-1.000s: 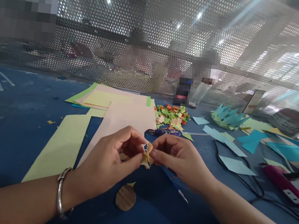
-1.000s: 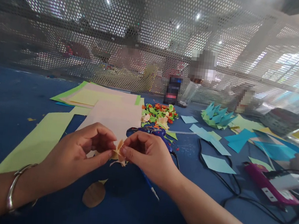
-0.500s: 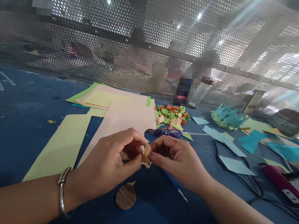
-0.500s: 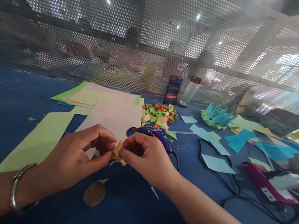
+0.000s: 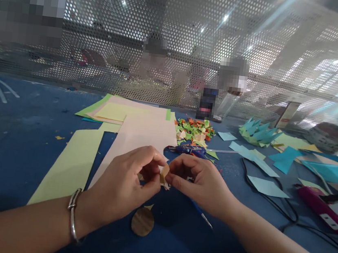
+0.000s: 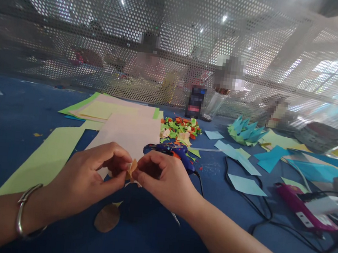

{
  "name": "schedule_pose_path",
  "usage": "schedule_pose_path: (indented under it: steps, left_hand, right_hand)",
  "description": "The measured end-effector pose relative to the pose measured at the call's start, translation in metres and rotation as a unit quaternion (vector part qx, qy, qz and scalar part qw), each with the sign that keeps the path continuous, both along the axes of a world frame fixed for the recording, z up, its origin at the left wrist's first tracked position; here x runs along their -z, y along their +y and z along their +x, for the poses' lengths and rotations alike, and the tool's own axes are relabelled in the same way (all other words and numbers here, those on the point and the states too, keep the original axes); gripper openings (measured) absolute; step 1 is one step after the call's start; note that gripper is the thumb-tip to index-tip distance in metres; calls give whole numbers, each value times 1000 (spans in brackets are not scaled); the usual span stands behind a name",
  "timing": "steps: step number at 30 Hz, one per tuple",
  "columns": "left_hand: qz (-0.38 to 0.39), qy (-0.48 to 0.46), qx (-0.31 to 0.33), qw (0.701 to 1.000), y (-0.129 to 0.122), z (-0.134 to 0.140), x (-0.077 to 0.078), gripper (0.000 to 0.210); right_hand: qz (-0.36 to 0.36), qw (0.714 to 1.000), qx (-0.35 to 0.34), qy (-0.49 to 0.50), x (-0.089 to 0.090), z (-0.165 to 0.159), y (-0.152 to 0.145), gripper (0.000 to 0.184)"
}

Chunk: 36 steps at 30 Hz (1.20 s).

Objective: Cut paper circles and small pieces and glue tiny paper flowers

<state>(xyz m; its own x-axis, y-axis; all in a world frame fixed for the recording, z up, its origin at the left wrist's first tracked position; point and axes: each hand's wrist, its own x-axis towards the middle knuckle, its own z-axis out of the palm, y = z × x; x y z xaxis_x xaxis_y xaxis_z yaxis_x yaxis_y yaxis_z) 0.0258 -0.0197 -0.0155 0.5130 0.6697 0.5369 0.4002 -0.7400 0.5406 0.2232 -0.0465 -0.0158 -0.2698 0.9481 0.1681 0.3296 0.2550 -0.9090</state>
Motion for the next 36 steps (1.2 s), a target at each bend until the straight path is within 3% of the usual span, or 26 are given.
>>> schedule_pose_path:
  steps: [12,21,25,32,36]
  left_hand:
    - [7,37,-8,999,2,0,3,26]
    - [-122,-11,-24,992,11,-4,4,19]
    - [-172,-54,-22,983,15,-5,6,21]
    - [-129,-77,-9,989,11,-4,6,28]
    - [-93,-73,-26,993,10,-3,6,32]
  right_hand:
    - [21,999,5,-35,0,0,-1,4]
    - [45,996,65,-36,0,6,1,15]
    - [45,995,88,-22,4,8,4,12]
    - [43,996,77,-15,6,8,3,14]
    - [77,993,70,-48,4,8,0,15]
